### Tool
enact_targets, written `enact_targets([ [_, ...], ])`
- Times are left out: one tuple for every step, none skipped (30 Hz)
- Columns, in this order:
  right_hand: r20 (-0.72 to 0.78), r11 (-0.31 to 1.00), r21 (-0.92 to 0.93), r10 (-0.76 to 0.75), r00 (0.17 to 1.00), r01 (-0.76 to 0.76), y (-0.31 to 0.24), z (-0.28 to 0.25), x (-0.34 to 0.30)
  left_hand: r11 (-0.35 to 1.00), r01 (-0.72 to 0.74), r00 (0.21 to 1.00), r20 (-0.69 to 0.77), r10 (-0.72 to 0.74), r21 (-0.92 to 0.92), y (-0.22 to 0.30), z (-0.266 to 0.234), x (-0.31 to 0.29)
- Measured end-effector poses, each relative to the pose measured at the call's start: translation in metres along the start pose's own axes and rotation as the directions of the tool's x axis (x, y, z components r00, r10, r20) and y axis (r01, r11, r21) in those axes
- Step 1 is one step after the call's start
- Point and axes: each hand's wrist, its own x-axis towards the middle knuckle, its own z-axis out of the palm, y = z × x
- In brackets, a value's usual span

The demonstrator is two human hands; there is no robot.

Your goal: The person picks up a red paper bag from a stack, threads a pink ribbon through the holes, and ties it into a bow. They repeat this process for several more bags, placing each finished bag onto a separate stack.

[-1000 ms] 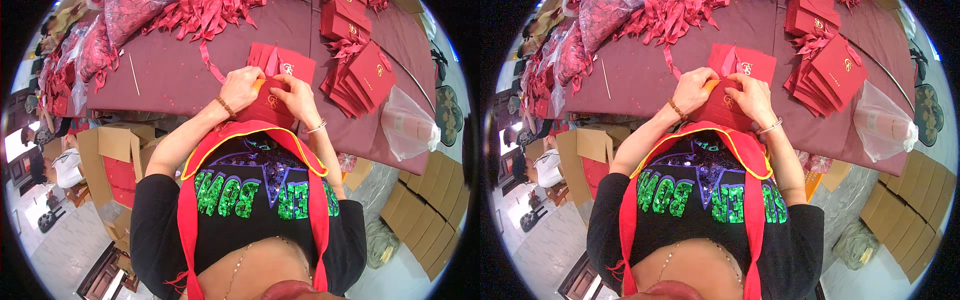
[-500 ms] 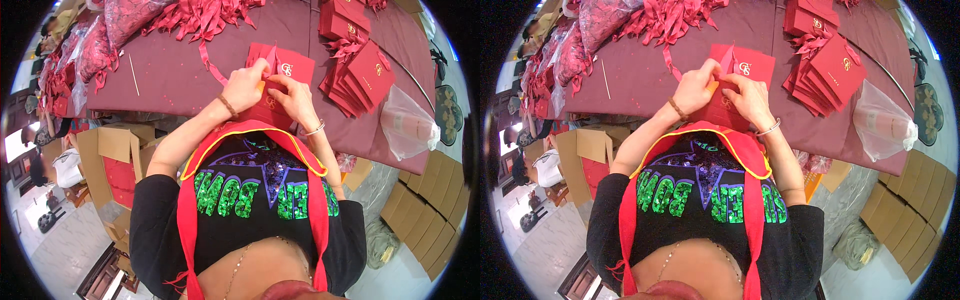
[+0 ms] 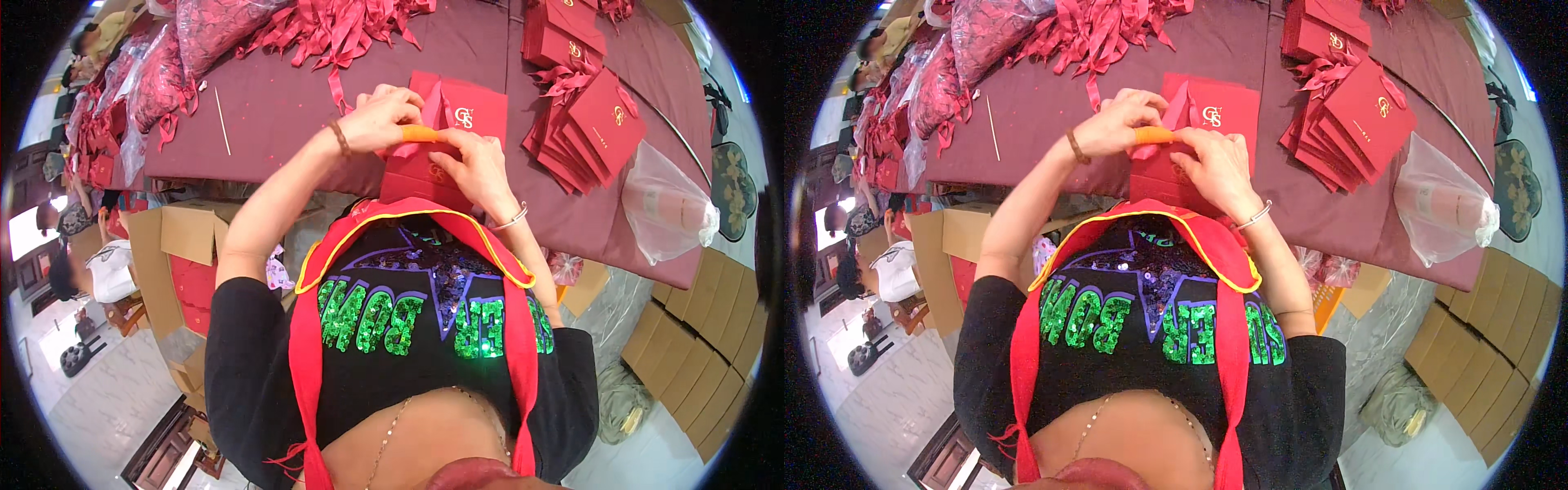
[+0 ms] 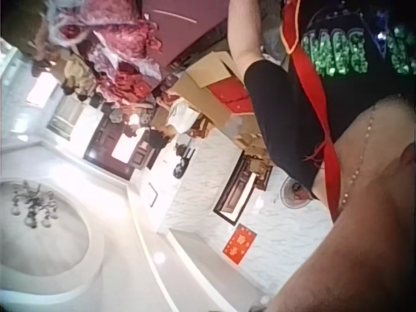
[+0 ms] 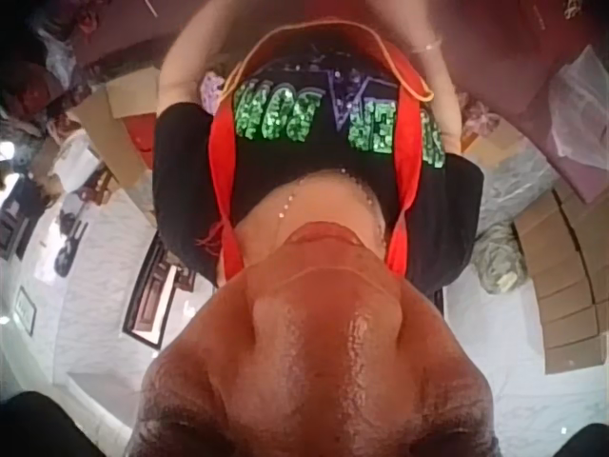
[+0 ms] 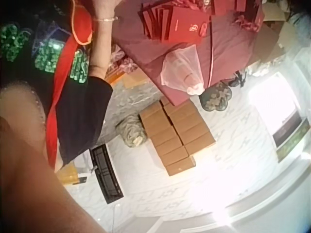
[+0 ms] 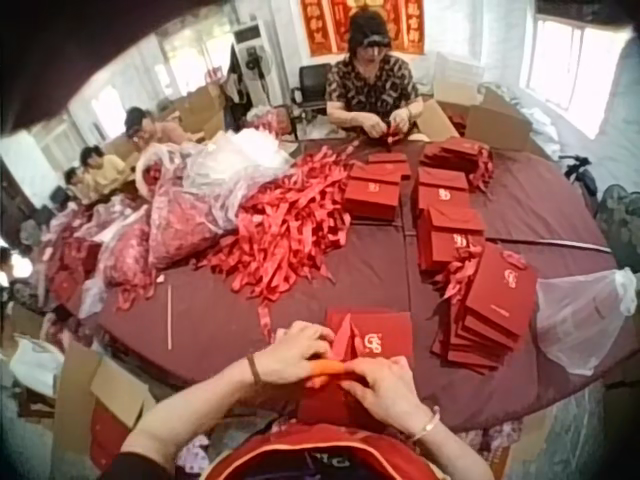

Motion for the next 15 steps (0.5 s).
enact_targets([
  [-0.049,0.995,-0.079,-0.063,0.997,0.059,0.001,0.004,-0.001,1.000,-0.001,1.000,-0.002,0.001,0.000,-0.005,-0.003,0.004],
  [-0.092,0.981,-0.159,-0.129,0.987,0.113,0.002,0.007,-0.001,0.999,-0.043,0.995,0.092,0.044,-0.012,-0.008,-0.007,0.007],
  [-0.089,0.980,-0.160,-0.134,0.987,0.119,0.001,0.006,-0.001,0.996,-0.079,0.980,0.182,0.083,-0.029,-0.012,-0.010,0.009],
  [-0.066,0.985,-0.144,-0.108,0.992,0.098,-0.001,0.005,-0.002,0.991,0.007,0.976,0.217,0.022,-0.132,-0.016,-0.012,0.011],
  [-0.043,0.989,-0.128,-0.081,0.996,0.075,-0.002,0.004,-0.004,0.991,0.010,0.977,0.213,0.018,-0.132,-0.016,-0.014,0.015],
  [-0.042,0.989,-0.130,-0.083,0.996,0.077,-0.002,0.005,-0.004,0.995,0.064,0.953,0.301,-0.040,-0.071,-0.014,-0.015,0.020],
  [-0.058,0.983,-0.152,-0.112,0.992,0.102,-0.002,0.006,-0.005,0.994,0.112,0.918,0.383,-0.101,-0.006,-0.013,-0.016,0.025],
  [-0.072,0.977,-0.173,-0.140,0.987,0.126,-0.003,0.007,-0.005,0.991,0.134,0.913,0.388,-0.121,-0.006,-0.016,-0.014,0.029],
  [-0.072,0.976,-0.175,-0.142,0.987,0.128,-0.004,0.006,-0.006,0.991,0.134,0.914,0.387,-0.121,-0.007,-0.016,-0.016,0.034],
  [-0.078,0.973,-0.179,-0.161,0.984,0.145,-0.006,0.005,-0.007,0.998,0.021,0.879,0.475,-0.049,0.064,-0.014,-0.019,0.040],
  [-0.083,0.970,-0.182,-0.180,0.980,0.162,-0.007,0.004,-0.008,0.988,-0.098,0.827,0.563,0.012,0.122,-0.013,-0.020,0.043],
  [-0.084,0.970,-0.183,-0.178,0.980,0.161,-0.007,0.004,-0.008,0.989,0.077,0.860,0.494,-0.130,0.125,-0.010,-0.015,0.043],
  [-0.089,0.971,-0.183,-0.171,0.981,0.153,-0.007,0.005,-0.009,0.989,0.076,0.860,0.494,-0.128,0.125,-0.009,-0.015,0.042],
  [-0.093,0.972,-0.183,-0.164,0.982,0.145,-0.007,0.005,-0.009,0.994,0.032,0.869,0.488,-0.080,0.105,-0.008,-0.015,0.042],
  [-0.093,0.973,-0.181,-0.162,0.982,0.143,-0.007,0.005,-0.009,0.996,-0.011,0.875,0.483,-0.032,0.087,-0.007,-0.015,0.042],
])
